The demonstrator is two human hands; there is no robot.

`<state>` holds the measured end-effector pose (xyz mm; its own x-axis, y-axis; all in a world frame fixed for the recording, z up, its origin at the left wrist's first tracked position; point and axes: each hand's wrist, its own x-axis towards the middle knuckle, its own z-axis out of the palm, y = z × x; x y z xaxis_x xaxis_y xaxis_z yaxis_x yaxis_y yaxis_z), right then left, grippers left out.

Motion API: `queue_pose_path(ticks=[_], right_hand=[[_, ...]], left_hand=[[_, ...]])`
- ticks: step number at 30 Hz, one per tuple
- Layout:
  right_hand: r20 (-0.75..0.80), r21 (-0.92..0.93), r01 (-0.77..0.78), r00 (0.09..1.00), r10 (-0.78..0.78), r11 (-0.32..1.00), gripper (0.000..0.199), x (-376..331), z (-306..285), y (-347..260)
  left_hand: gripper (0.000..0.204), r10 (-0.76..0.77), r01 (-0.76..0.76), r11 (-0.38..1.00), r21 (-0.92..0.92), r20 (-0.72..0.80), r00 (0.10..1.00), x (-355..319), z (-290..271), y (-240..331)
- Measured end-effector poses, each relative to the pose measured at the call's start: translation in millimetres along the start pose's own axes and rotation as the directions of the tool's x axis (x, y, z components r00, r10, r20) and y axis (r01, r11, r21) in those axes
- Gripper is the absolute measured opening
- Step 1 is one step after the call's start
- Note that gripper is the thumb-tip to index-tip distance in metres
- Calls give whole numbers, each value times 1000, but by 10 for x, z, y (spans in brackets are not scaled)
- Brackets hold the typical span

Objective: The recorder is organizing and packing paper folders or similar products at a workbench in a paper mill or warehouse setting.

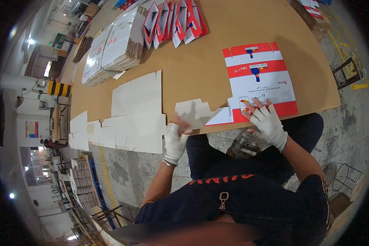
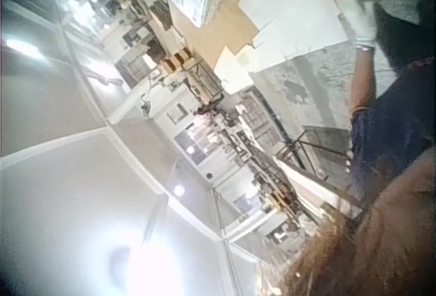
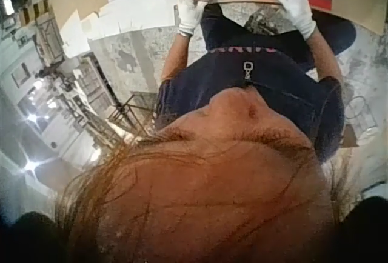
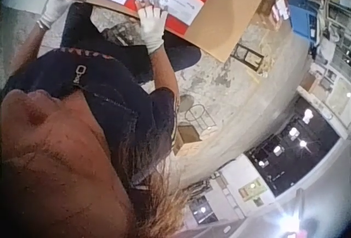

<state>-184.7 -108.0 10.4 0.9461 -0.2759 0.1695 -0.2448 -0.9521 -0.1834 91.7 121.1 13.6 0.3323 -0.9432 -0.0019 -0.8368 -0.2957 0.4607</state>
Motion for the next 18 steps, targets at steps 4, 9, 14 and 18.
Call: queue_pose_path(ticks=[4,9,14,18], right_hand=[[1,-14,-19,1000,19,1000,65,-10,2,-17],[37,0,6,999,-6,1000,62,-14,0,-3],[125,-121,96,989,-80,988,58,19,-103,99],[70,-138,138,989,-129,981,49,95,-165,141]], left_hand=[[91,-364,24,852,-523,-559,745,170,378,346],[44,-593,-72,327,-942,-264,760,407,587,521],[40,-559,202,643,-739,-273,783,522,738,400],[65,274,-286,958,17,-343,898,633,634,423]])
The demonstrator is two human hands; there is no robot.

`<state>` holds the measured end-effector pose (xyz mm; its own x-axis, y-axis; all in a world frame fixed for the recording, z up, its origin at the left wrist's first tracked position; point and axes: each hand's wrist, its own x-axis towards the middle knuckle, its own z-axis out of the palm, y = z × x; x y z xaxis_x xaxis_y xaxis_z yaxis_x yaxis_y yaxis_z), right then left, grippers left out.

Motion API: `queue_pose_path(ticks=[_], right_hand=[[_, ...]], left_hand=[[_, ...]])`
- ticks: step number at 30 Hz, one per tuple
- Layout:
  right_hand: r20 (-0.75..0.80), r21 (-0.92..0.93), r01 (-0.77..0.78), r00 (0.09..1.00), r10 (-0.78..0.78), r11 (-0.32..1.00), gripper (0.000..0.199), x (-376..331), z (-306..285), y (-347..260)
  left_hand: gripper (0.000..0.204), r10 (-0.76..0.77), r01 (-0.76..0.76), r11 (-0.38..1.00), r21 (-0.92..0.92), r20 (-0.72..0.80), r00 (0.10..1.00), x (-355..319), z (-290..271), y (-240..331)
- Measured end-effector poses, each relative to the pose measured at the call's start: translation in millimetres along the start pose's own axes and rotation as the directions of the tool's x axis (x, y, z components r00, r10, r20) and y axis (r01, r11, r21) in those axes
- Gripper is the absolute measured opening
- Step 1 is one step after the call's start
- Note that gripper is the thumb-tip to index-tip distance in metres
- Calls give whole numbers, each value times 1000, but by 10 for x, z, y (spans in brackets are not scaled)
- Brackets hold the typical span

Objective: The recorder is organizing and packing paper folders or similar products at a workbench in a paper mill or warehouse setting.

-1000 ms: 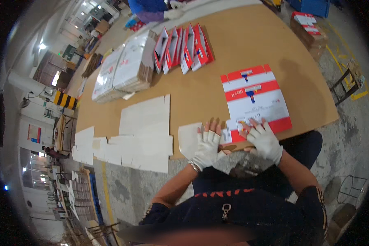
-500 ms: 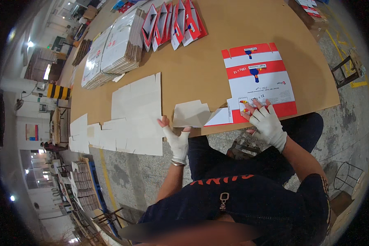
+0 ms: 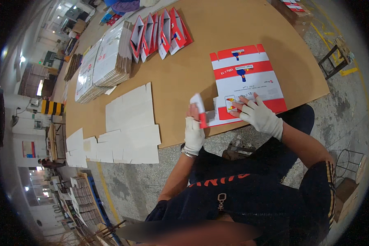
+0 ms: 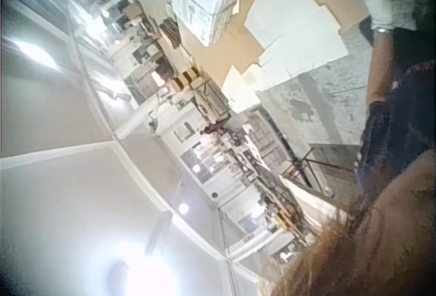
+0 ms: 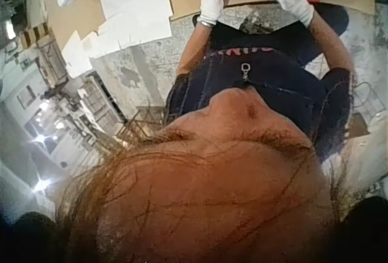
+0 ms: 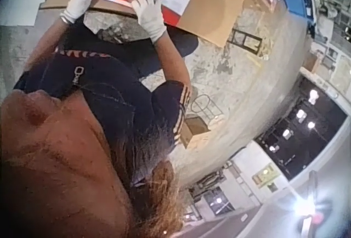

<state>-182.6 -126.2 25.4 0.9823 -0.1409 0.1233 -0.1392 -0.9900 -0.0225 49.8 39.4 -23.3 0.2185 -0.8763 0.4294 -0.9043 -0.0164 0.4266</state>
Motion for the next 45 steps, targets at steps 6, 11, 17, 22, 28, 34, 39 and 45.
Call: queue_pose_path(ticks=[6,11,17,22,28,34,39,45], right_hand=[[-48,27,-15,999,17,1000,45,-28,105,34],[-63,-32,-10,998,8,999,44,-52,236,-38],[-88,-197,6,996,-24,980,41,-78,331,-51],[-94,-91,59,993,-67,994,42,-91,354,-26],[-108,-30,75,991,-78,997,39,-84,327,-13],[-97,-20,94,991,-96,995,37,-75,294,22],[-77,-5,83,994,-83,997,38,-62,265,45],[-79,62,65,995,-60,996,33,36,40,-72]], left_hand=[[75,74,-111,987,115,282,956,139,-141,261],[74,-32,-79,946,314,333,942,107,18,210],[74,-124,-34,922,386,379,917,133,34,282],[72,-161,-25,910,414,409,898,154,12,319],[70,-182,-11,911,411,426,886,178,-11,376],[69,-154,47,965,259,409,899,224,-37,381],[75,-284,237,956,175,334,899,321,107,406],[74,-397,369,905,211,114,910,1002,286,86]])
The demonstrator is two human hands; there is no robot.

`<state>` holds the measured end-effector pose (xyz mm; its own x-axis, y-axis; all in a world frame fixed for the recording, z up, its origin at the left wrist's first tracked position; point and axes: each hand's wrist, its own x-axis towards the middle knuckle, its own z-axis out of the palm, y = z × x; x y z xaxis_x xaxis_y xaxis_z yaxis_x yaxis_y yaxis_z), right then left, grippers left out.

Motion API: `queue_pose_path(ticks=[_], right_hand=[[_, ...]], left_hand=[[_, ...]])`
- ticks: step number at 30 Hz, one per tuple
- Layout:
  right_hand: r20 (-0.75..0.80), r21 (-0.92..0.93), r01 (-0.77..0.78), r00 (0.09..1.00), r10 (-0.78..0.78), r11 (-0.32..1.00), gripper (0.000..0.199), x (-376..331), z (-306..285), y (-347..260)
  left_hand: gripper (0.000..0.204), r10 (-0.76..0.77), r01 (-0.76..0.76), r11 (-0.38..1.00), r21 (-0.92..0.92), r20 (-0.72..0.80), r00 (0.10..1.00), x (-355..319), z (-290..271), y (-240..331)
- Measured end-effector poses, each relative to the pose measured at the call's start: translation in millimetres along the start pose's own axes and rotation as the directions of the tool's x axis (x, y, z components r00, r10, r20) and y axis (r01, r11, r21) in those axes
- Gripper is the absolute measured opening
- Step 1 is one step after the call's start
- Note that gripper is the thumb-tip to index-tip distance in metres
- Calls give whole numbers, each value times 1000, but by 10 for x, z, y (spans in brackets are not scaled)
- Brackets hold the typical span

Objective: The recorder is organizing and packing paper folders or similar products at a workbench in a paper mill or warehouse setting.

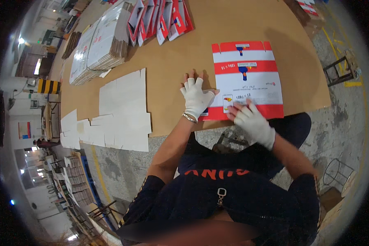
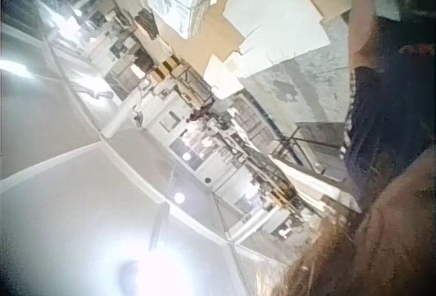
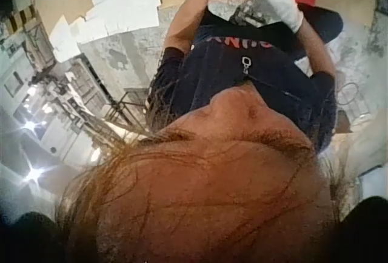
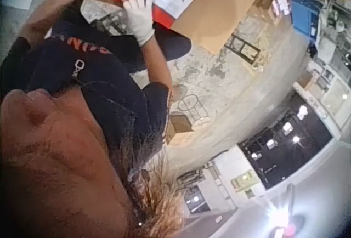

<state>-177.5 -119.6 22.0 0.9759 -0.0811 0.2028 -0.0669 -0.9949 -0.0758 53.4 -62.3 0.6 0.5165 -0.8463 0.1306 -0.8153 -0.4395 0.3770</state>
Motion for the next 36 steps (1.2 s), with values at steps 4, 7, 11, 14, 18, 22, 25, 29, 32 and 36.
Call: queue_pose_path(ticks=[4,7,11,14,18,22,25,29,32,36], right_hand=[[46,488,-441,875,482,753,39,-560,-102,-553],[509,857,-458,674,536,-237,56,-973,239,-770],[365,930,-172,359,859,-324,41,-649,119,-613],[263,889,-432,211,942,-152,15,-799,75,379],[77,762,-585,508,858,278,21,-245,176,2072],[-41,693,-534,641,766,484,20,1584,945,3251],[-39,791,-417,696,717,448,17,2709,1482,3890],[-49,790,-331,805,591,516,29,3580,1785,3770],[-258,632,-333,760,596,700,42,3322,1791,3456],[-218,662,-256,833,508,704,45,2874,852,1750]], left_hand=[[71,22,-29,940,-340,-24,999,-216,-42,179],[72,38,44,729,-683,105,994,-875,139,375],[81,241,-35,619,-785,147,959,-1224,-78,484],[87,18,12,893,-449,62,998,-1255,-366,-131],[96,-218,224,955,193,-51,975,-1521,-1165,-1028],[99,-642,570,714,406,56,765,-2024,-1317,-1361],[88,-349,383,889,251,-170,921,-2121,-888,-1801],[63,-423,440,892,103,-152,893,-2119,-1089,-1661],[44,-488,493,870,-4,-151,859,-2105,-1339,-1526],[34,-445,551,778,302,-354,822,-1947,-1735,-1292]])
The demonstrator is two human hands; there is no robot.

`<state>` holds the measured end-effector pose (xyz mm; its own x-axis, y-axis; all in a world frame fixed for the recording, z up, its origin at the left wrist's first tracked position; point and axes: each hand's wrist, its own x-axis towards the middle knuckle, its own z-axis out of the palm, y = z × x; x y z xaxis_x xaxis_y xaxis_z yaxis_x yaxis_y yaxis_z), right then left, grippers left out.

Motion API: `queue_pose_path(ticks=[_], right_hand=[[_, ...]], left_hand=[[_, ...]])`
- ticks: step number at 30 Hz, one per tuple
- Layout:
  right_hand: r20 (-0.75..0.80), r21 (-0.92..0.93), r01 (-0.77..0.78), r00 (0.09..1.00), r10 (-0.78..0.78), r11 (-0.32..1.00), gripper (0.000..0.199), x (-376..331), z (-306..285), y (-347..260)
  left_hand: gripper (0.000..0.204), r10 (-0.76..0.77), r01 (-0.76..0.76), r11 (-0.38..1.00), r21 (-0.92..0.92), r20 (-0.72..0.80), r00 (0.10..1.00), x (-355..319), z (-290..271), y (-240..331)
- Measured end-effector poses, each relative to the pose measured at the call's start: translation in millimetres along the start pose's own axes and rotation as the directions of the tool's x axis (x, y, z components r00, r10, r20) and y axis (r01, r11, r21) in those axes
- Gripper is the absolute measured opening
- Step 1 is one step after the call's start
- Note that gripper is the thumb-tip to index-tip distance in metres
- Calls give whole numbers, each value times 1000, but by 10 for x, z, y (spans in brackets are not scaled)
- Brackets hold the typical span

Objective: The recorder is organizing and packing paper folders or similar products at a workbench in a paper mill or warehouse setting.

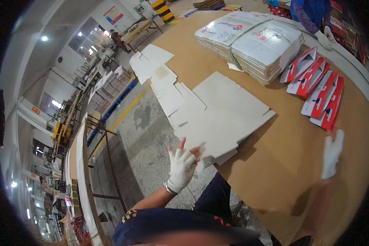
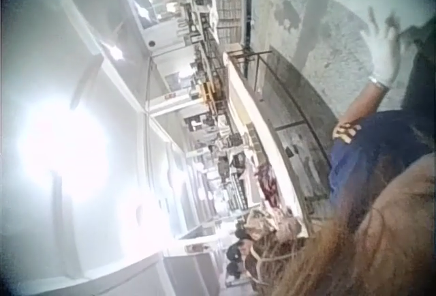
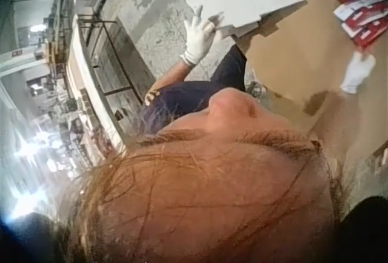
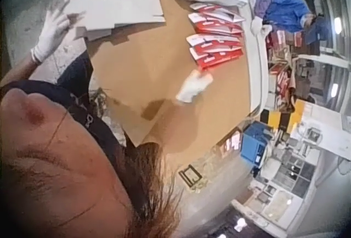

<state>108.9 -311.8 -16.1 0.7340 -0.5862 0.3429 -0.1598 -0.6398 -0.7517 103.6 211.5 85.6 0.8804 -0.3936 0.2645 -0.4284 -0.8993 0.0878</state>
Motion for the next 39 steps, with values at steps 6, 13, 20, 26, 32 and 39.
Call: queue_pose_path(ticks=[6,13,20,26,32,39], right_hand=[[376,124,863,415,-828,489,47,-1432,398,-2692],[434,182,870,347,-831,459,15,-1753,896,-2691],[376,150,544,741,-557,825,20,-1603,976,-2374],[30,77,647,759,-650,759,31,-1527,321,-2662],[18,143,482,872,-489,865,35,-1948,-252,-2170],[65,357,283,943,-326,890,25,-2661,-490,-1634]], left_hand=[[20,296,-330,940,-83,-282,913,12,-188,200],[43,191,-329,910,-251,-451,872,-182,66,212],[74,318,-315,892,-326,-43,947,-432,557,382],[77,294,-263,940,-219,125,948,-534,908,209],[74,313,-285,925,-251,80,946,-527,839,261],[76,357,-314,914,-256,140,924,-503,895,208]])
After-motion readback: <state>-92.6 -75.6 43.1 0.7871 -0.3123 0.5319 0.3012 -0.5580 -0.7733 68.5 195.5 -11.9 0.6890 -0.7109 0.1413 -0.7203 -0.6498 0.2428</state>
